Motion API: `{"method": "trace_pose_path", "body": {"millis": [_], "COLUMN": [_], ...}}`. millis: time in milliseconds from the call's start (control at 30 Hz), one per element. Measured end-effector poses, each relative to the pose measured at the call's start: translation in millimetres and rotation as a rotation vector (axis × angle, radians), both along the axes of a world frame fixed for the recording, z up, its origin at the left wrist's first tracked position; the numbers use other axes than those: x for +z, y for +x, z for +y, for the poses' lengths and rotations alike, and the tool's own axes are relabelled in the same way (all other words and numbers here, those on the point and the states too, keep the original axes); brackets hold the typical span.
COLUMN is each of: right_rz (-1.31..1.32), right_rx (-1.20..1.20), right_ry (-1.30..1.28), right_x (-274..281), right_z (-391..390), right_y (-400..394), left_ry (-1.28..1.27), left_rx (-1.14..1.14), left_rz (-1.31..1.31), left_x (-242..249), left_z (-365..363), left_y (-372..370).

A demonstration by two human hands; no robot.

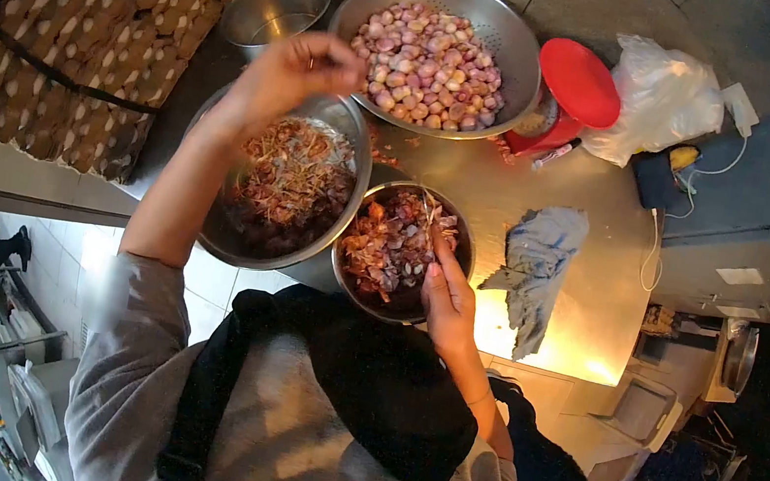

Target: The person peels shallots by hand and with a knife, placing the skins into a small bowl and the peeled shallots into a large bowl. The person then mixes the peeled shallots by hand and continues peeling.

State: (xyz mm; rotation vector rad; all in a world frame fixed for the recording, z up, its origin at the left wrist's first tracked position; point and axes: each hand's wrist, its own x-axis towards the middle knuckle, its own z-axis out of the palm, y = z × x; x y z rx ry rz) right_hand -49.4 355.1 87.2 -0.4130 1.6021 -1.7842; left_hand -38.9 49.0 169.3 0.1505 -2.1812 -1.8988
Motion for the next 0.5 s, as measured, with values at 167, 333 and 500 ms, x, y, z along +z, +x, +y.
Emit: {"method": "trace_pose_path", "body": {"millis": [167,333,500], "right_rz": [0.042,0.013,0.014], "right_rx": [0.001,-0.023,-0.049], "right_ry": [0.056,0.029,0.057], "right_x": [-2.6,-8.0,-6.2], "right_z": [-2.6,-2.2,-1.0], "right_y": [-2.6,-1.5,-0.7], "left_ry": [-0.361,-0.971,-1.113], "left_rx": [-0.270,-0.283,-0.227], "left_rz": [-0.399,-0.341,-0.357], "left_x": [-114.7,-143.0,-141.1], "left_z": [-17.2,28.8,29.0], "left_y": [28.4,47.0,39.8]}}
